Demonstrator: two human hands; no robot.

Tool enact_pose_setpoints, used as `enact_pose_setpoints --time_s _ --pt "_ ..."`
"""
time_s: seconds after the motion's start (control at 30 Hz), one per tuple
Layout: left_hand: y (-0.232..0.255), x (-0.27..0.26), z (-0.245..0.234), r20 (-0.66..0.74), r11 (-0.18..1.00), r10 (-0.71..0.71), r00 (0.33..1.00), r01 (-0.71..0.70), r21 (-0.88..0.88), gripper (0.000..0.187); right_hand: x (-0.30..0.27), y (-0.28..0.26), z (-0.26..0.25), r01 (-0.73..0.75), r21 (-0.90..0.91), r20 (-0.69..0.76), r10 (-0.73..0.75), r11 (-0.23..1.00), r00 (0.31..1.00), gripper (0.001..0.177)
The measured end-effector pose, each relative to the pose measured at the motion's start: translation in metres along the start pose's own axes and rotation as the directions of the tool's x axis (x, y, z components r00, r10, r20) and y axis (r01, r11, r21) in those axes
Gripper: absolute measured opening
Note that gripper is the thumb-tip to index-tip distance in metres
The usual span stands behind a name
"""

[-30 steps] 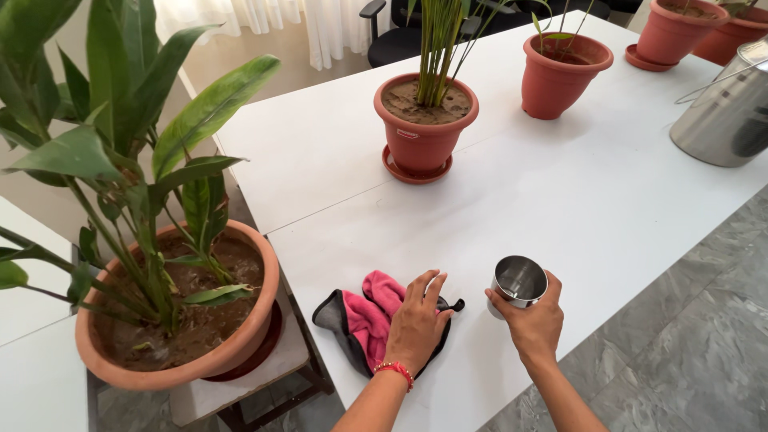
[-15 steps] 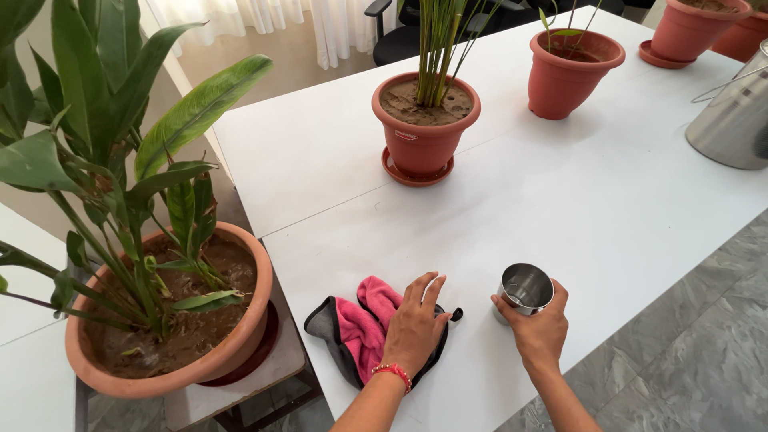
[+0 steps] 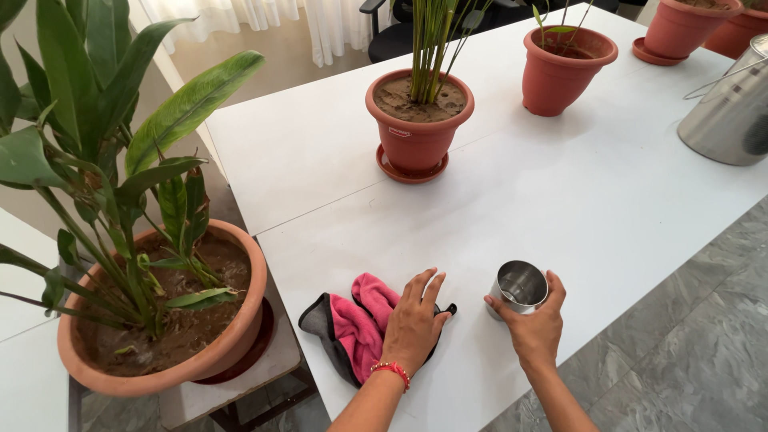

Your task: The person wipes the exterior of a plant pot and its matching tray using a cloth, then replaces the pot onto the tray.

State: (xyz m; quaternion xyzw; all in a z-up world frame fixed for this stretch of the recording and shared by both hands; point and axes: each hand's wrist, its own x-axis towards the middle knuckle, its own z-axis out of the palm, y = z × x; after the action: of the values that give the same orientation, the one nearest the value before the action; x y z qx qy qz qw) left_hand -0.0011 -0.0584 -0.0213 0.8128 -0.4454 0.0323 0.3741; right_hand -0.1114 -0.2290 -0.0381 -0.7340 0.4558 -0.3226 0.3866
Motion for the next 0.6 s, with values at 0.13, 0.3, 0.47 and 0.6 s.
enact_pose_setpoints --time_s 0.13,0.3,0.47,0.6 --pt "0.001 0.0 -0.007 0.001 1.0 -0.007 1.0 0.007 0.001 0.069 -0.006 -0.01 -0.008 0.199 -0.018 -0.094 -0.2 0.98 0.975 0.122" --pt "-0.003 -0.003 -0.016 -0.044 0.998 0.042 0.998 -0.04 0.041 0.071 -0.019 -0.035 -0.015 0.383 -0.091 -0.137 -0.393 0.919 0.909 0.107" --pt "-0.011 -0.009 -0.033 -0.06 0.999 0.034 0.998 -0.031 0.045 0.07 -0.031 -0.055 -0.006 0.638 -0.163 -0.151 -0.658 0.752 0.737 0.093" --pt "-0.019 -0.016 -0.047 -0.029 0.998 -0.045 0.999 0.046 0.046 0.067 -0.046 -0.063 0.009 0.668 -0.003 -0.087 -0.665 0.744 0.741 0.089"
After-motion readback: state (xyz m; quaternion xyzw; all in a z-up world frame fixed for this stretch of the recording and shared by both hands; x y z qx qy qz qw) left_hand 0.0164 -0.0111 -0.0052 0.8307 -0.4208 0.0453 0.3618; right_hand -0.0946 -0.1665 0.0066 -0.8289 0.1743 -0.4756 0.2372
